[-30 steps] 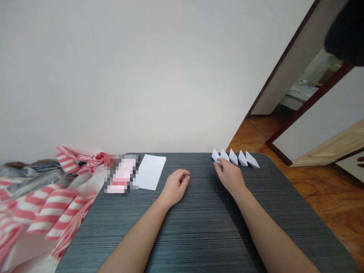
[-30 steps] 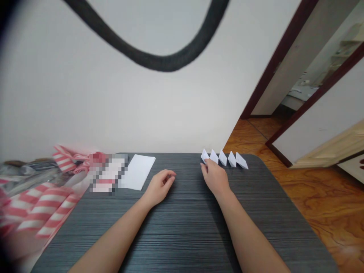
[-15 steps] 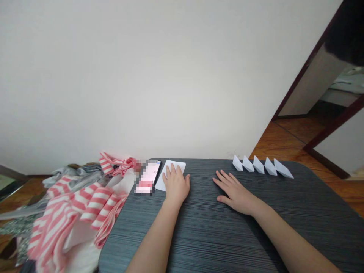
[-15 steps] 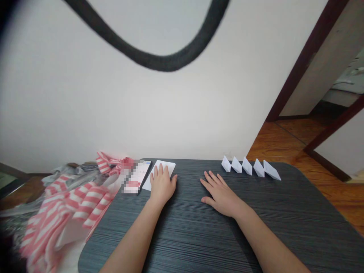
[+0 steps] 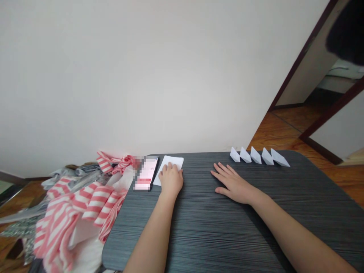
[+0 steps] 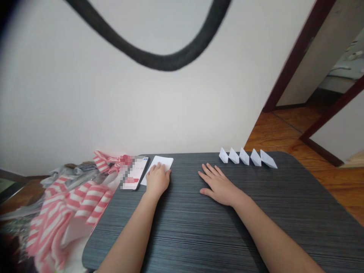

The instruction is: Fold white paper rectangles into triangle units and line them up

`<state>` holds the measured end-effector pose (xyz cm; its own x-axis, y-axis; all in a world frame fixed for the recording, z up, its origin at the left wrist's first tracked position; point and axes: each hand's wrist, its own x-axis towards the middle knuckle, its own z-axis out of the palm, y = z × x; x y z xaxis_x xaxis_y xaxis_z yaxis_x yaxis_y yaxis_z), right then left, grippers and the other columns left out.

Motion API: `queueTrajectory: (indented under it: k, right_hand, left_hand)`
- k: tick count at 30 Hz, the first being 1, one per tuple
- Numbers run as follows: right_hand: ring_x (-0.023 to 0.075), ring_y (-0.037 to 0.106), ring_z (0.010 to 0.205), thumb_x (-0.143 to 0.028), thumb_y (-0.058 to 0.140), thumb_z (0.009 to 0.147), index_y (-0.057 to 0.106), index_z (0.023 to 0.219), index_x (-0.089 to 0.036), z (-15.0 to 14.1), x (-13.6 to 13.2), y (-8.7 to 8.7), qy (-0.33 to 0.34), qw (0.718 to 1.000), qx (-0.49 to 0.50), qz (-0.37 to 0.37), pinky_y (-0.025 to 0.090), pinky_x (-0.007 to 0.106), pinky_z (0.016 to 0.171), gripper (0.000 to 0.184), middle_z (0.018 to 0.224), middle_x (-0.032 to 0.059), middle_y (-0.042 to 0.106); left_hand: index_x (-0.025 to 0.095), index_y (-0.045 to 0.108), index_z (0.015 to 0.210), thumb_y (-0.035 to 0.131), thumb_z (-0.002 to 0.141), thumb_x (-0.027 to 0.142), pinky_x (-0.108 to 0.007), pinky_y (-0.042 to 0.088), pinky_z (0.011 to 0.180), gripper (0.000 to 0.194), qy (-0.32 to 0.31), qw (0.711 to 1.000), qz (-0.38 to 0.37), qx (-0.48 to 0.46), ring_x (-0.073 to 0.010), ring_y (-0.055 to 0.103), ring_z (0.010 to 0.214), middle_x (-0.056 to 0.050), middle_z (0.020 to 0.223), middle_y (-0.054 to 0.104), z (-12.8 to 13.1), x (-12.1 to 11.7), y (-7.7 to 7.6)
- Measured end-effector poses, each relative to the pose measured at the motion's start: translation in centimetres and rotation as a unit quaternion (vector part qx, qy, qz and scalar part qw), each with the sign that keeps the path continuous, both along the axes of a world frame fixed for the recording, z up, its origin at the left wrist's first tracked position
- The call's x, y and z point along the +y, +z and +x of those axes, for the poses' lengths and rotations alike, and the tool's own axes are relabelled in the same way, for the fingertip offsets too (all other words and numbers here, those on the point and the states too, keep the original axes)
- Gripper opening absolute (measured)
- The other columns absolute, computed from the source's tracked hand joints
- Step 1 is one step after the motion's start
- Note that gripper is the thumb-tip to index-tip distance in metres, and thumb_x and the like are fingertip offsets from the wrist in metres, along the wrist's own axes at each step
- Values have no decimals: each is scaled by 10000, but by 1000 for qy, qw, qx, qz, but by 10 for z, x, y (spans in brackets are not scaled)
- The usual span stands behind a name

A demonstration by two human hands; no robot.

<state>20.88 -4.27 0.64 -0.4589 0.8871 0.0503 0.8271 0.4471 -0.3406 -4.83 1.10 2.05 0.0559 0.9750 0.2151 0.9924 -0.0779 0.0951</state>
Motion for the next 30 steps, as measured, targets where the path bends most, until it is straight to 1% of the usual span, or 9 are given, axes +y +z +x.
queueTrajectory:
  k: [3,5,8,11,14,20,25,28,30]
  right_hand:
    - [276,66,1358,-551,441,832,279,1395,-268,0,0,-1,1,1000,0,3,113,498,1084,651,1487,55,139]
    - [275,74,1357,-551,448,828,284,1393,-270,1,1,-1,1,1000,2,4,115,497,1085,651,1485,54,149]
    - [272,71,1358,-553,439,831,280,1394,-269,1,1,-2,2,1000,0,3,116,496,1085,650,1486,53,146]
    - [273,72,1358,-555,434,832,273,1397,-270,2,1,-1,2,1000,-1,4,120,494,1085,653,1487,51,140]
    - [273,68,1358,-550,433,835,271,1398,-268,2,0,-1,3,1000,-2,6,114,492,1086,650,1487,50,138]
    - [271,53,1360,-561,404,843,258,1403,-263,2,-1,0,4,1000,-11,-4,106,494,1086,651,1491,53,119]
    - [272,53,1360,-556,408,844,260,1403,-263,2,0,-1,3,1000,-10,-3,98,491,1087,648,1492,51,115]
    - [269,59,1361,-552,407,846,270,1400,-263,2,-1,1,1,1000,-8,-2,94,483,1089,639,1492,49,123]
    - [268,50,1362,-560,403,845,263,1404,-246,1,-1,3,2,1000,-14,-7,88,478,1089,657,1493,60,113]
  left_hand:
    - [145,590,963,409,849,358,-486,347,877,302,-2,1000,-8,-5,-331,366,1167,-165,1251,458,-3,3,-1]
    - [141,595,941,406,850,362,-456,362,863,304,-5,1000,-15,-12,-319,390,1148,-166,1202,492,-6,5,-2]
    - [131,608,873,382,861,360,-391,379,834,322,-10,1000,-23,-19,-286,476,1055,-162,1046,572,-9,9,-1]
    - [131,616,835,354,874,361,-342,389,781,351,-14,999,-26,-25,-255,543,933,-147,911,617,-12,12,0]
    - [143,621,850,385,861,402,-319,389,744,350,-12,999,-29,-33,-243,562,889,-140,895,633,-15,15,-1]
    - [150,623,872,455,814,479,-314,386,744,374,-17,999,-25,-43,-243,567,872,-135,902,635,-19,16,-3]
    - [159,618,856,403,854,372,-316,393,747,303,-18,999,-26,-34,-237,574,869,-126,890,638,-18,15,0]
    - [157,607,817,361,865,299,-319,392,715,288,-1,999,-34,-24,-241,583,836,-133,873,638,-16,15,3]
    - [146,597,832,338,866,274,-328,391,690,291,16,999,-32,-25,-252,590,806,-144,848,636,-15,16,4]
